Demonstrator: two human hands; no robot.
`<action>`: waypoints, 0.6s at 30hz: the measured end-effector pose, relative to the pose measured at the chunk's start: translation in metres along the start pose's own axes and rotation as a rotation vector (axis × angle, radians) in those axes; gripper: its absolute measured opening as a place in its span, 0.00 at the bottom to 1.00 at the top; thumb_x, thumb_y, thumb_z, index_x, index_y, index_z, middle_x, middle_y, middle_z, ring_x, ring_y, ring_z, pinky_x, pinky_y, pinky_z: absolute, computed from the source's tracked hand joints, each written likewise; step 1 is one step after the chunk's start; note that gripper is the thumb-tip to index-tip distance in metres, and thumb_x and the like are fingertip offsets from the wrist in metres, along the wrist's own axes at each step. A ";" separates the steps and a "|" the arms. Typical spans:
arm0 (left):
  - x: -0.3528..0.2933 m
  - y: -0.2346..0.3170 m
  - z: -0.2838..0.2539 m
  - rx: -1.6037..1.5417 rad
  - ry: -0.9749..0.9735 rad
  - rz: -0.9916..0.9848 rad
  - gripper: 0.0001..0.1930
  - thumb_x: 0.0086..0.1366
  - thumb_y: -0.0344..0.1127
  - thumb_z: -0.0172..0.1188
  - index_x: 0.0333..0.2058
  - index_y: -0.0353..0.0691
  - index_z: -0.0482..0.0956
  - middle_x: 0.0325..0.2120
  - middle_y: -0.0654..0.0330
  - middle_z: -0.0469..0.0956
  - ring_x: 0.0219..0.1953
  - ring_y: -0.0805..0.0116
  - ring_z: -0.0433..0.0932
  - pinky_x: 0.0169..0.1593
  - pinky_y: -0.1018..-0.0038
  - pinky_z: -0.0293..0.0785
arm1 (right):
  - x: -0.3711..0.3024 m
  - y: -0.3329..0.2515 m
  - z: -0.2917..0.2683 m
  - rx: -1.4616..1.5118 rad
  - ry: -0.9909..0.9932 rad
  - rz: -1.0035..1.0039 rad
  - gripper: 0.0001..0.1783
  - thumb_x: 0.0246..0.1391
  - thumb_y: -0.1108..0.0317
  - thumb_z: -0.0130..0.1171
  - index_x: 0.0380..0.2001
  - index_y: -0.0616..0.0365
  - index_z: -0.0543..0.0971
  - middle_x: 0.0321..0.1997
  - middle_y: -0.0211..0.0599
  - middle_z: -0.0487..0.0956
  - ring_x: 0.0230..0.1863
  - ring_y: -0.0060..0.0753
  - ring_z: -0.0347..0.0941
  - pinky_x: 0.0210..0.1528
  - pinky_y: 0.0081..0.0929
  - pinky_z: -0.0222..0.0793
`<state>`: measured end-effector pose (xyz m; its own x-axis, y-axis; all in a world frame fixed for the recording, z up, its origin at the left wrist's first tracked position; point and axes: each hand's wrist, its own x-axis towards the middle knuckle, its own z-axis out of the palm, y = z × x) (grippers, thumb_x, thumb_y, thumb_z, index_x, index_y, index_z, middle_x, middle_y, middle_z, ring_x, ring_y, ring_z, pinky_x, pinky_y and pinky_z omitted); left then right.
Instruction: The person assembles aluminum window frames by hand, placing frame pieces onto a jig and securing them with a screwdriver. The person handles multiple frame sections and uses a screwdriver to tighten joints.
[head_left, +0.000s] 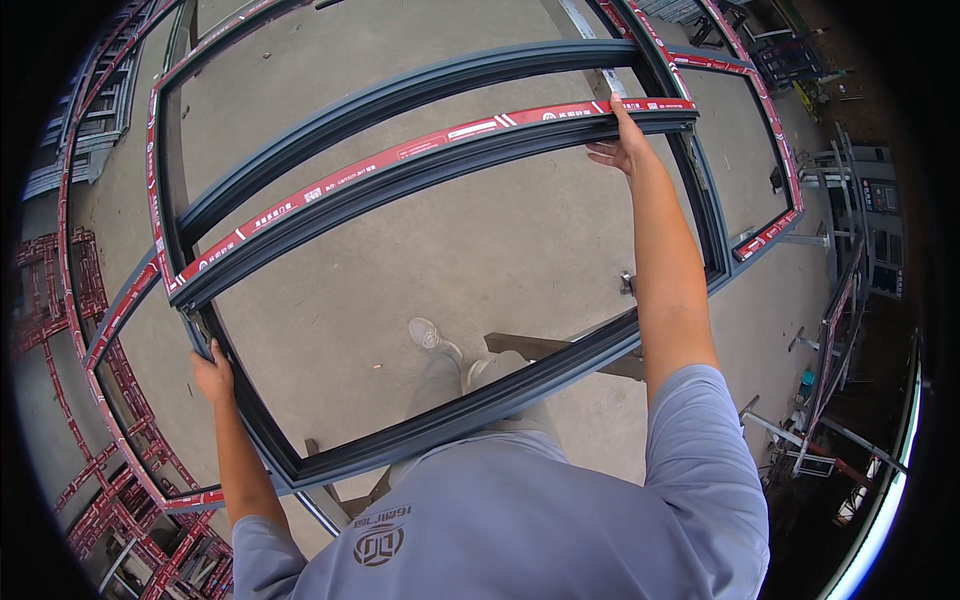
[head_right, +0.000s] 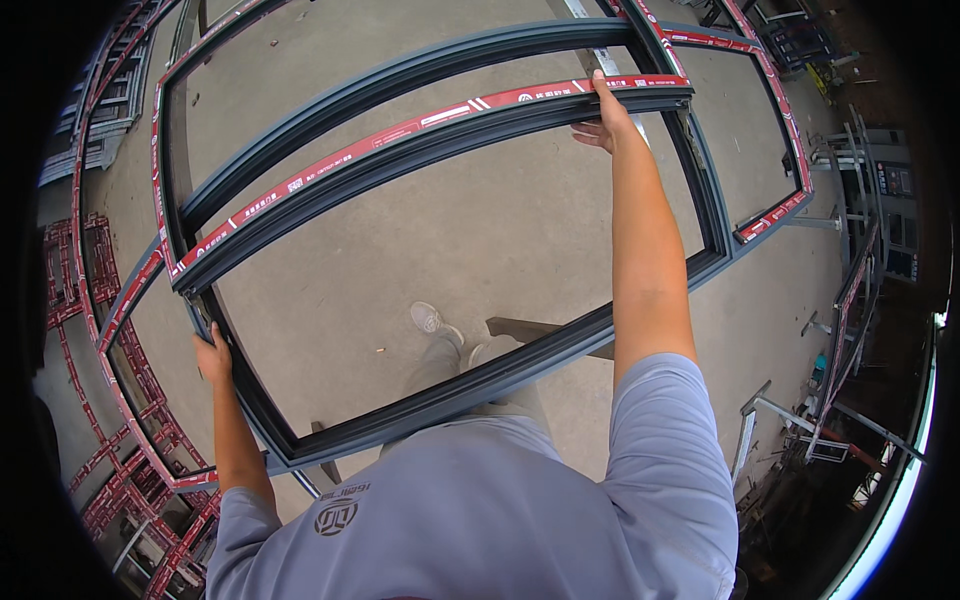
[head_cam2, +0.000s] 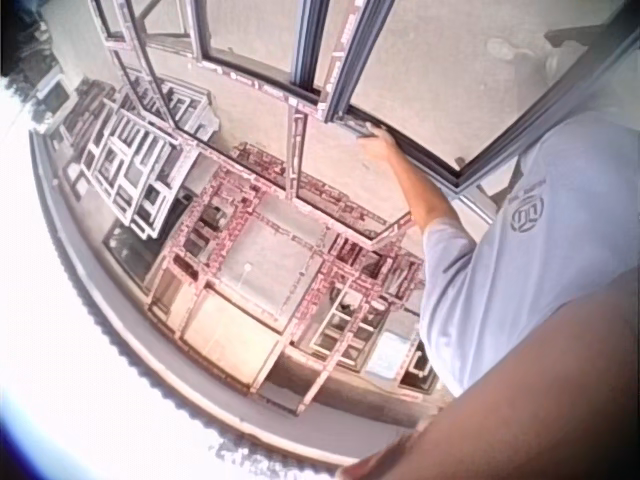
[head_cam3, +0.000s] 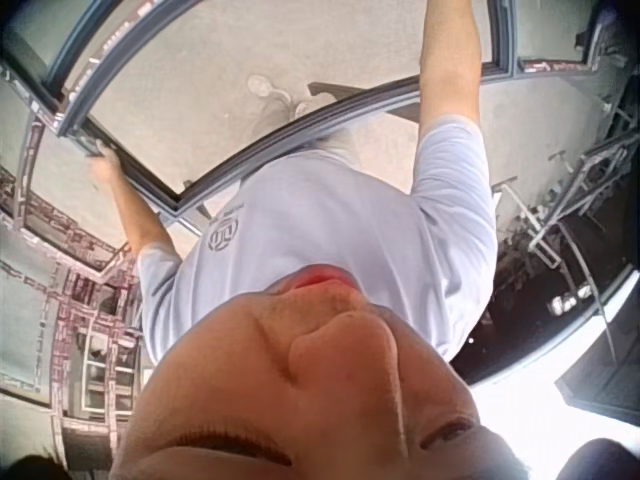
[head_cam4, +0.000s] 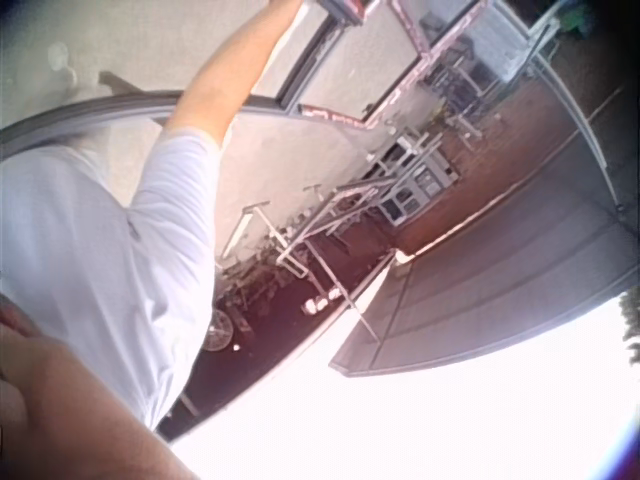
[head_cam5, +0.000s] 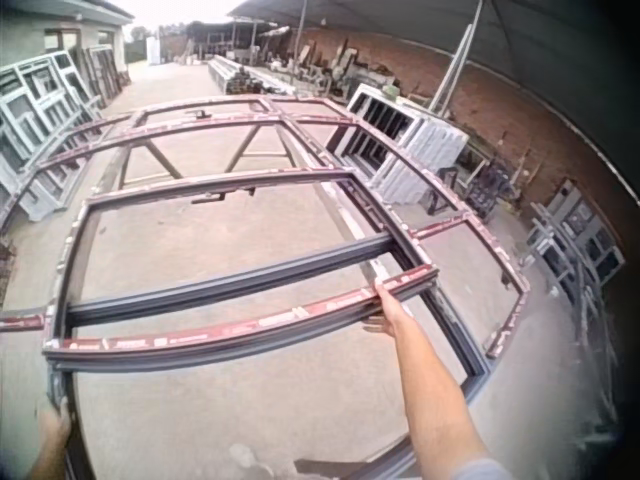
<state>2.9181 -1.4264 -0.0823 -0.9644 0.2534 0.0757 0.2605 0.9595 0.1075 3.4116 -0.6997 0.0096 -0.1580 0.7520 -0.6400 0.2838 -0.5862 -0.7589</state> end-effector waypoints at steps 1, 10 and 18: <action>0.000 0.000 0.001 0.003 0.023 0.032 0.35 0.71 0.63 0.55 0.55 0.30 0.71 0.44 0.32 0.80 0.47 0.30 0.79 0.49 0.48 0.74 | 0.001 0.000 0.001 -0.002 0.010 0.007 0.58 0.51 0.18 0.55 0.67 0.59 0.68 0.65 0.62 0.72 0.64 0.62 0.72 0.65 0.58 0.69; -0.002 0.030 -0.008 -0.048 0.214 0.195 0.38 0.66 0.49 0.62 0.65 0.26 0.64 0.59 0.33 0.71 0.62 0.35 0.70 0.65 0.50 0.65 | 0.001 0.001 -0.004 -0.152 0.011 -0.012 0.58 0.51 0.14 0.47 0.69 0.53 0.68 0.65 0.54 0.75 0.61 0.54 0.77 0.64 0.53 0.69; -0.085 0.283 -0.074 -0.267 0.236 0.747 0.41 0.61 0.34 0.63 0.71 0.32 0.58 0.72 0.42 0.57 0.72 0.40 0.56 0.74 0.51 0.48 | 0.013 0.003 -0.034 -0.314 -0.123 -0.029 0.64 0.48 0.12 0.48 0.68 0.61 0.69 0.60 0.62 0.77 0.55 0.49 0.81 0.58 0.42 0.76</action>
<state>3.0776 -1.1852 0.0153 -0.5055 0.7520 0.4230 0.8599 0.4793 0.1756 3.4425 -0.6813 0.0028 -0.2780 0.7134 -0.6433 0.5523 -0.4292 -0.7147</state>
